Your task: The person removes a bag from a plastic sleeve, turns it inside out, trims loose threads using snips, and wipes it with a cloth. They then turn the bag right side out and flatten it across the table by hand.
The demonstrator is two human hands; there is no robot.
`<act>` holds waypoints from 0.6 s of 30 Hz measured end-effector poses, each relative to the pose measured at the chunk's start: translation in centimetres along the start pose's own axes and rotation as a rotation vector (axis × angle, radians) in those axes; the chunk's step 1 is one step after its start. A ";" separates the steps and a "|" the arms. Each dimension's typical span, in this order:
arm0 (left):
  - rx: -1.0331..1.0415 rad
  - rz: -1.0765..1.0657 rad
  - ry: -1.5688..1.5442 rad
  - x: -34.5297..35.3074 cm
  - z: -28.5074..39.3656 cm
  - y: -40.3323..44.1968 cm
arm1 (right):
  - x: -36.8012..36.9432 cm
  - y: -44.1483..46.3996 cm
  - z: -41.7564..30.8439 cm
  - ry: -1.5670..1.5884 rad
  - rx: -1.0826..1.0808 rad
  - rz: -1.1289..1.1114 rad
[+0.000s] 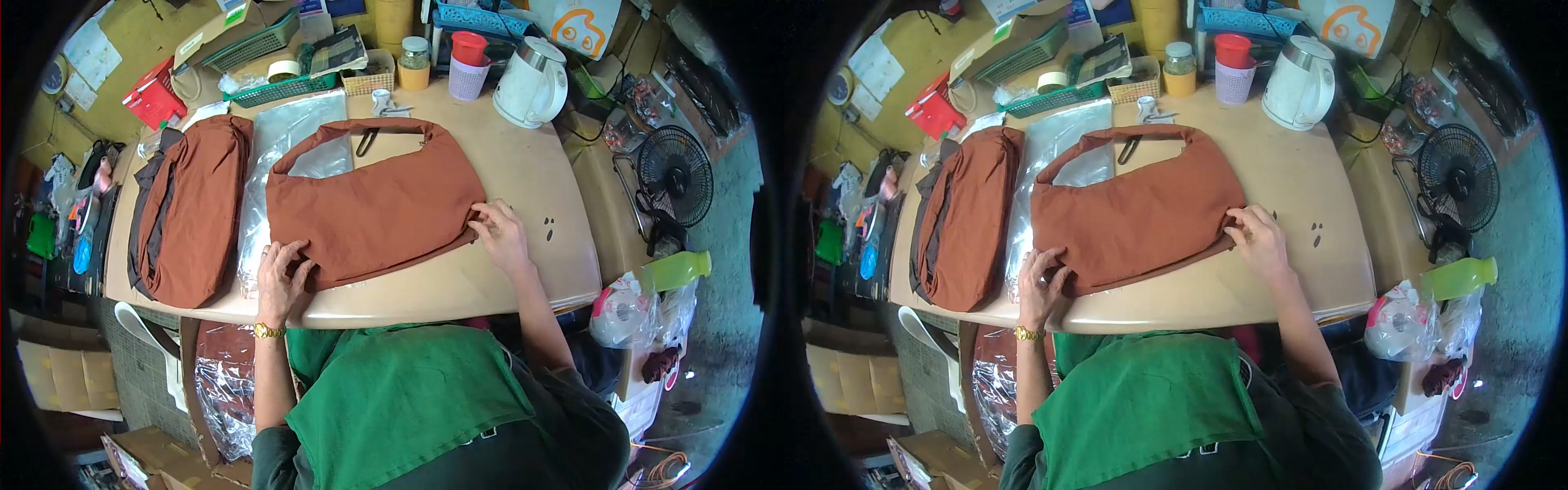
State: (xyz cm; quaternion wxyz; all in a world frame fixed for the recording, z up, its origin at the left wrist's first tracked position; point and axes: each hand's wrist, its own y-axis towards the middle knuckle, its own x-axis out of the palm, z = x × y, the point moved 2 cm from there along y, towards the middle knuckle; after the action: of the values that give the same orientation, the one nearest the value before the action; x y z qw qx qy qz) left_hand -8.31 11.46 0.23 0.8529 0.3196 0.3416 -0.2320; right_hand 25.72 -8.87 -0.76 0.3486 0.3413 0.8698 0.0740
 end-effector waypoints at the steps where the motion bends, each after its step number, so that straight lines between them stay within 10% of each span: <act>1: 0.021 0.022 0.035 -0.1 0.0 0.1 | 0.0 0.3 0.0 0.003 -0.004 -0.007; 7: 0.126 0.182 0.081 -0.1 -0.6 0.1 | 1.2 1.6 0.1 -0.315 -0.384 -0.073; 10: 0.168 0.319 0.182 -1.4 -0.4 0.0 | 0.8 1.8 1.0 0.076 -0.332 0.117; 18: -0.246 0.217 -0.767 1.5 -2.9 -0.2 | 1.1 2.4 3.6 0.411 0.057 0.203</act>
State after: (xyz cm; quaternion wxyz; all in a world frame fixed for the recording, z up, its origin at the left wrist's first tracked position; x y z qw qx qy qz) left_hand -8.71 13.09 -2.64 0.9696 0.1399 -0.0112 -0.2004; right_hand 28.75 -6.74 -3.18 0.1450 0.4146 0.8854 0.1522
